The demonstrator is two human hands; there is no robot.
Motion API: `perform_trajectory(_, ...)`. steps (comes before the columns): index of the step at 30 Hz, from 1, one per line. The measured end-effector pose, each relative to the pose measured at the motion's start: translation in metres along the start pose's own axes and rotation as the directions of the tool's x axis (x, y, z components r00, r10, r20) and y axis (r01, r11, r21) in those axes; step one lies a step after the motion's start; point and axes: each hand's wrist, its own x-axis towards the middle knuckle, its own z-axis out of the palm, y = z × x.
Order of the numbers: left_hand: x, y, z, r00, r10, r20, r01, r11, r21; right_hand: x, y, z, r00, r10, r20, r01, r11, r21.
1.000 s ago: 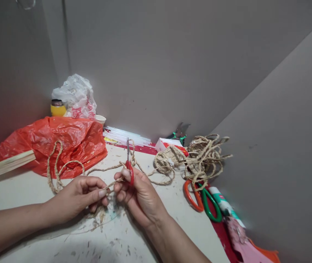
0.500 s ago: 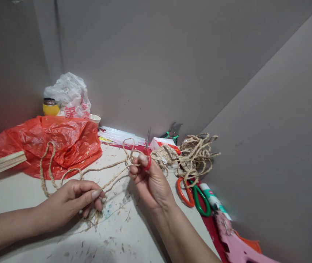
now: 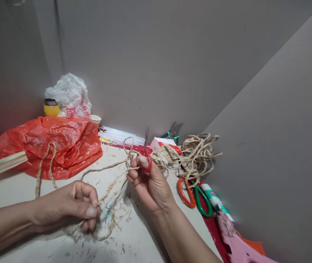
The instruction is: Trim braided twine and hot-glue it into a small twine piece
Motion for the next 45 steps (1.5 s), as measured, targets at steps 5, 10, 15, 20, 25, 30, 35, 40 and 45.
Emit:
perform_trajectory(5, 0.003, 0.0, -0.001, 0.998, 0.016, -0.065, -0.011, 0.997, 0.08, 0.001, 0.0, 0.0, 1.0, 0.029, 0.006, -0.029, 1.0, 0.009)
perform_trajectory(10, 0.001, 0.002, 0.003, 0.997, 0.006, -0.071, 0.001, 0.996, 0.088, -0.001, 0.008, 0.0, 0.998, 0.054, 0.036, -0.056, 0.998, 0.042)
perform_trajectory(15, 0.002, 0.001, 0.002, 0.999, 0.043, 0.01, -0.044, 0.996, 0.077, -0.005, 0.014, 0.001, 0.989, 0.099, 0.107, -0.104, 0.994, 0.044)
perform_trajectory(20, 0.002, 0.003, 0.002, 0.998, 0.039, -0.048, -0.034, 0.994, 0.1, -0.008, 0.016, 0.002, 0.982, 0.129, 0.138, -0.133, 0.991, 0.022)
perform_trajectory(25, 0.0, 0.005, 0.001, 0.996, 0.073, -0.042, -0.067, 0.989, 0.13, -0.006, 0.019, 0.001, 0.984, 0.122, 0.13, -0.124, 0.992, 0.007)
perform_trajectory(30, 0.002, -0.001, 0.002, 0.973, 0.197, -0.122, -0.159, 0.95, 0.267, -0.007, 0.024, 0.003, 0.99, 0.094, 0.102, -0.087, 0.994, -0.073)
perform_trajectory(35, 0.001, -0.012, 0.004, 0.901, 0.386, -0.197, -0.219, 0.797, 0.562, -0.007, 0.027, 0.003, 0.993, 0.072, 0.093, -0.061, 0.991, -0.119)
perform_trajectory(40, 0.001, -0.009, 0.006, 0.947, 0.273, -0.172, -0.162, 0.864, 0.477, -0.002, 0.028, -0.002, 0.997, 0.067, 0.025, -0.06, 0.978, -0.202)
perform_trajectory(45, 0.008, -0.002, 0.003, 0.976, 0.124, -0.18, -0.093, 0.981, 0.171, 0.009, 0.024, -0.013, 0.996, -0.007, -0.089, -0.042, 0.842, -0.537)
